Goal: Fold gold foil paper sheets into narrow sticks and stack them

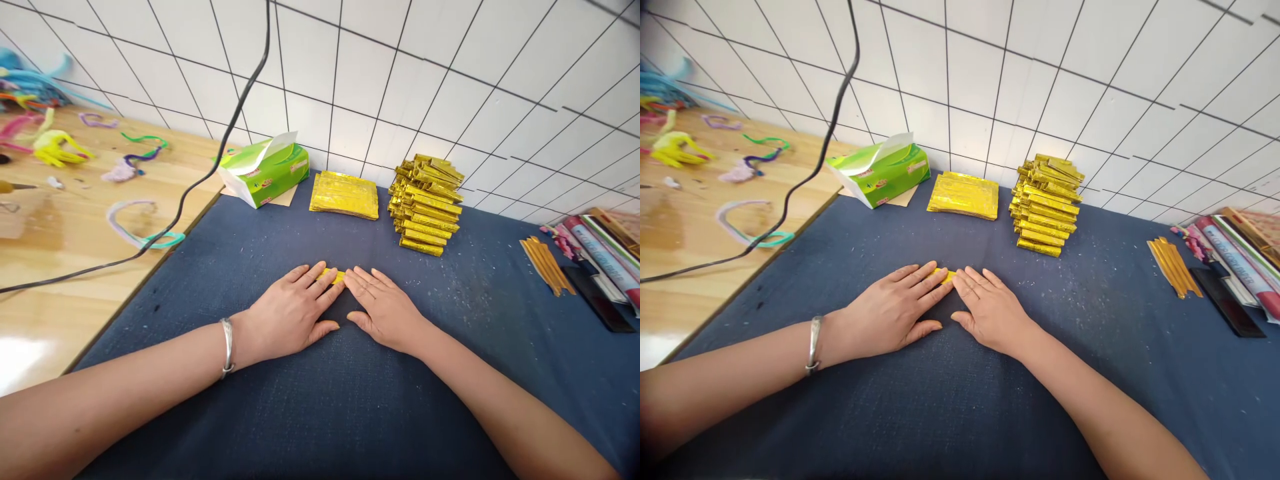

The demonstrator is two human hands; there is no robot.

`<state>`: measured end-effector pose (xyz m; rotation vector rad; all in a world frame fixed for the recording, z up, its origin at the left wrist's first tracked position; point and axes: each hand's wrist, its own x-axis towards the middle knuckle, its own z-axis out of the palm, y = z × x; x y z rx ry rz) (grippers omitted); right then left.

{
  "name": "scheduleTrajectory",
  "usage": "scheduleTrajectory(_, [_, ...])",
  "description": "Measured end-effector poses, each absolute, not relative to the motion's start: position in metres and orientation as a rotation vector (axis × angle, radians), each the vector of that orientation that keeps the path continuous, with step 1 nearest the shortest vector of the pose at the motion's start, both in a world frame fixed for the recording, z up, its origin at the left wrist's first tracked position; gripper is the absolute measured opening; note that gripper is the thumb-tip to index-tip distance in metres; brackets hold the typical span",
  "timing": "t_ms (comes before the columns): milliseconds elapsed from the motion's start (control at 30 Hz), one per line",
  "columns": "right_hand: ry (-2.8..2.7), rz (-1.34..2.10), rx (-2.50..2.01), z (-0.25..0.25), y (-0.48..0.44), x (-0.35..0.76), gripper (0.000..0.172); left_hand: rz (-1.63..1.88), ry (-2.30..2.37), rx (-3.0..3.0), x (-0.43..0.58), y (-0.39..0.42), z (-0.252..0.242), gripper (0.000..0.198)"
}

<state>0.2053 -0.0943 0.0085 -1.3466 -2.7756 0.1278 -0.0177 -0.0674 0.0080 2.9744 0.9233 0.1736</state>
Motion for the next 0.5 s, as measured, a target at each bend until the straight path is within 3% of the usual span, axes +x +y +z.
scheduleTrajectory(200, [-2.816,0.13,-1.362,0.01,-0.094,0.209,0.058,0.188,0.91,2.97,-0.03,-0.06,0.004,0.069])
scheduleTrajectory(500, [-2.859,0.135,-1.419,0.015,-0.096,0.213,0.055,0.166,0.855,2.949,-0.04,-0.048,0.014,0.056])
